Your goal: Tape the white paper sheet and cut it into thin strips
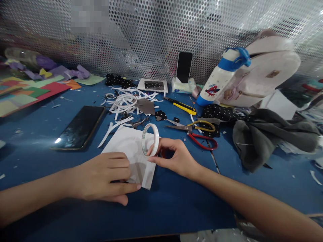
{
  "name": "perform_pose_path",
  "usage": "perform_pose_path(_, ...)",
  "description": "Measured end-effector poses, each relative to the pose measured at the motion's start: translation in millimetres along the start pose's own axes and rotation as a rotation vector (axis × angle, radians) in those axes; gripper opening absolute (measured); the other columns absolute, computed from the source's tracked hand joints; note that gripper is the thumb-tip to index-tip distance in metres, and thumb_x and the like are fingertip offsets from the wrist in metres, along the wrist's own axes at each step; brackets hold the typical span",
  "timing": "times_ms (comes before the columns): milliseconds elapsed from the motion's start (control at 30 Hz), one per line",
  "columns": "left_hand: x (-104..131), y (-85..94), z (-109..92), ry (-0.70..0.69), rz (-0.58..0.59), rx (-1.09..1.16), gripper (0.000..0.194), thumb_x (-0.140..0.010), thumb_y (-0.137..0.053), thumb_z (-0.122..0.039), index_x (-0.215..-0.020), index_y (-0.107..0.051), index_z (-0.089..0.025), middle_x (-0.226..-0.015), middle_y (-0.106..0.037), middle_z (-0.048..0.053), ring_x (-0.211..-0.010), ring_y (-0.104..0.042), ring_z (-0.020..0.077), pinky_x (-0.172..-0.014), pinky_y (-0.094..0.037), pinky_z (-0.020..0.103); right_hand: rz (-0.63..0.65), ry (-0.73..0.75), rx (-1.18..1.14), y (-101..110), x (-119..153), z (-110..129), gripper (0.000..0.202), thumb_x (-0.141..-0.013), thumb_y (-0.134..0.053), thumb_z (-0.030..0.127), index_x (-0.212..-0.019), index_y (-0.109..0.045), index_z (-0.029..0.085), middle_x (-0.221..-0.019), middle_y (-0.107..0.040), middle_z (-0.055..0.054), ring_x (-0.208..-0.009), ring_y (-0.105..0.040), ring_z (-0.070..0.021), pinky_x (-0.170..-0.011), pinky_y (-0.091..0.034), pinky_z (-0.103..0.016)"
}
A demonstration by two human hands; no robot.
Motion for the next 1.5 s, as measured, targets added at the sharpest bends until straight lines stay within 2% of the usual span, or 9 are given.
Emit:
perform_pose_path(367, -0.9, 1.1, -0.5, -0.005, -0.004, -0.018, 0.024, -0.099, -0.055, -0.039, -0.106, -0.067, -0.020, -0.074, -0.057, 0.000, -0.066, -0.049, 0.0154, -0.066, -0.043, 0.031, 0.003, 0.019, 0.010, -1.0, -1.1, 0.8, 0.009, -0.079, -0.079, 0.021, -0.085, -0.073, 0.018, -0.085, -0.074, -0.002, -0.070, -0.064, -0.0127, -0.063, -0.049, -0.023)
perform_pose_path(567, 1.4, -4.9, 1.5, 0.012, 0.035, -0.028, 0.028, -0.099, -0.054, -0.044, -0.113, -0.065, -0.023, -0.078, -0.057, 0.001, -0.067, -0.049, 0.0157, -0.068, -0.043, 0.031, 0.006, 0.033, 0.015, -1.0, -1.4, 0.2, 0.009, -0.079, -0.079, 0.020, -0.086, -0.073, 0.018, -0.086, -0.074, -0.001, -0.069, -0.064, -0.0117, -0.062, -0.048, -0.022)
perform_pose_path(867, 1.0, -7.7, 2.5, 0.013, 0.058, -0.028, 0.028, -0.100, -0.052, -0.044, -0.114, -0.065, -0.023, -0.079, -0.057, 0.000, -0.068, -0.049, 0.0162, -0.070, -0.041, 0.033, 0.006, 0.052, 0.018, -1.6, -1.0, 1.2, 0.010, -0.079, -0.079, 0.018, -0.086, -0.072, 0.018, -0.086, -0.075, -0.001, -0.073, -0.066, -0.0114, -0.065, -0.050, -0.020)
perform_pose_path(1233, 1.0, -6.8, 3.7, 0.035, 0.066, -0.004, 0.031, -0.097, -0.056, -0.046, -0.119, -0.063, -0.025, -0.081, -0.057, 0.001, -0.073, -0.051, 0.0174, -0.074, -0.041, 0.032, 0.003, 0.098, 0.178, -4.3, 0.9, 7.2, 0.005, -0.083, -0.073, 0.017, -0.087, -0.070, 0.017, -0.081, -0.071, -0.001, -0.065, -0.061, -0.0109, -0.059, -0.049, -0.021)
perform_pose_path(1500, 1.5, -8.5, 5.8, 0.061, 0.093, 0.020, 0.030, -0.097, -0.057, -0.045, -0.120, -0.064, -0.027, -0.084, -0.059, 0.000, -0.075, -0.054, 0.0168, -0.076, -0.043, 0.033, 0.036, 0.101, 0.230, -8.2, 1.6, 4.4, 0.013, -0.080, -0.076, 0.019, -0.090, -0.067, 0.018, -0.083, -0.069, 0.000, -0.067, -0.061, -0.0119, -0.060, -0.049, -0.023)
Point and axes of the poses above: each hand's wrist, its own x-axis away from the middle knuckle, its own y-axis out of the back of the hand, z = x × y, the point moved 5 cm from there along -x, towards the middle knuckle
